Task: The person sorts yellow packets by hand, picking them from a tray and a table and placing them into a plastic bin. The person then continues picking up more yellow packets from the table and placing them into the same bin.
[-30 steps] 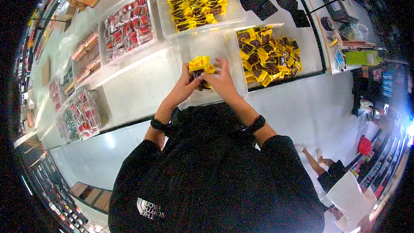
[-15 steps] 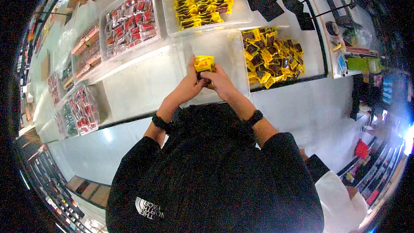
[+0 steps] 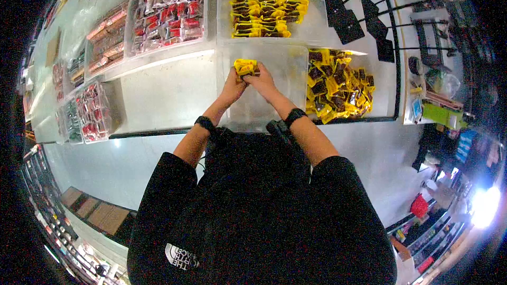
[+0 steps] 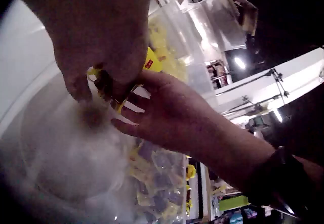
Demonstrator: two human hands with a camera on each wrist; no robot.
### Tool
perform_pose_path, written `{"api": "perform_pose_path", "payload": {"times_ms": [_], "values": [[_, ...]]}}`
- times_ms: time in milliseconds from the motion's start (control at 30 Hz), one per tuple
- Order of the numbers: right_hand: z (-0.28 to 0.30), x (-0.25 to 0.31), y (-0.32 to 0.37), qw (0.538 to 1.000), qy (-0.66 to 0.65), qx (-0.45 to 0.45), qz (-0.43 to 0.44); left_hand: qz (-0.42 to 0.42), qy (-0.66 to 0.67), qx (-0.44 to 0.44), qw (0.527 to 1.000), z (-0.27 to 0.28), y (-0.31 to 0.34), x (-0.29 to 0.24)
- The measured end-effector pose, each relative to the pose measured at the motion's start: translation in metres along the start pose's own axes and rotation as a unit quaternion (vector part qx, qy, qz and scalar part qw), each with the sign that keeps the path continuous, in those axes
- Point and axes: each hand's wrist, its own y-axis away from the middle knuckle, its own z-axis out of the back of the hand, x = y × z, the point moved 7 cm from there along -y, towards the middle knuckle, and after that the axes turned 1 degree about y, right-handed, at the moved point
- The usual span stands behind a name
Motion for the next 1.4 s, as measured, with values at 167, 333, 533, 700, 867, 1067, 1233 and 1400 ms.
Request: {"api": "perform_pose_path", "payload": {"times_ms": [167,333,533,700,867,1067,1233,1400], "values": [[-0.005,-0.017,-0.048,0.981,0.195,-0.011,0.015,0.110,-0.045,-0.095,0.988,0.004,-0.016,0.022],[-0.026,-0.034,-0.070,0.987,0.155,-0.016,0.045,0.138,-0.065,-0.251,0.956,0.013,-0.005,0.023],[-0.024,-0.028,-0.062,0.988,0.005,-0.136,0.073,0.295,0.090,-0.401,0.862,0.005,0.014,0.041],[-0.036,-0.042,-0.065,0.988,-0.138,-0.068,0.006,0.307,0.565,-0.273,0.716,-0.026,0.002,0.045],[-0.028,-0.050,-0.059,0.986,-0.117,-0.119,0.018,0.324,0.540,-0.237,0.740,-0.021,0.001,0.071],[-0.028,-0.065,-0.055,0.992,-0.098,-0.036,-0.066,0.358,0.595,-0.201,0.691,-0.025,0.002,0.058],[-0.043,-0.063,-0.056,0.991,-0.119,0.048,-0.048,0.336,0.613,-0.236,0.675,-0.024,-0.001,0.075],[-0.037,-0.054,-0.053,0.999,0.021,0.031,-0.030,0.291,0.613,-0.203,0.706,-0.023,-0.011,0.083]]}}
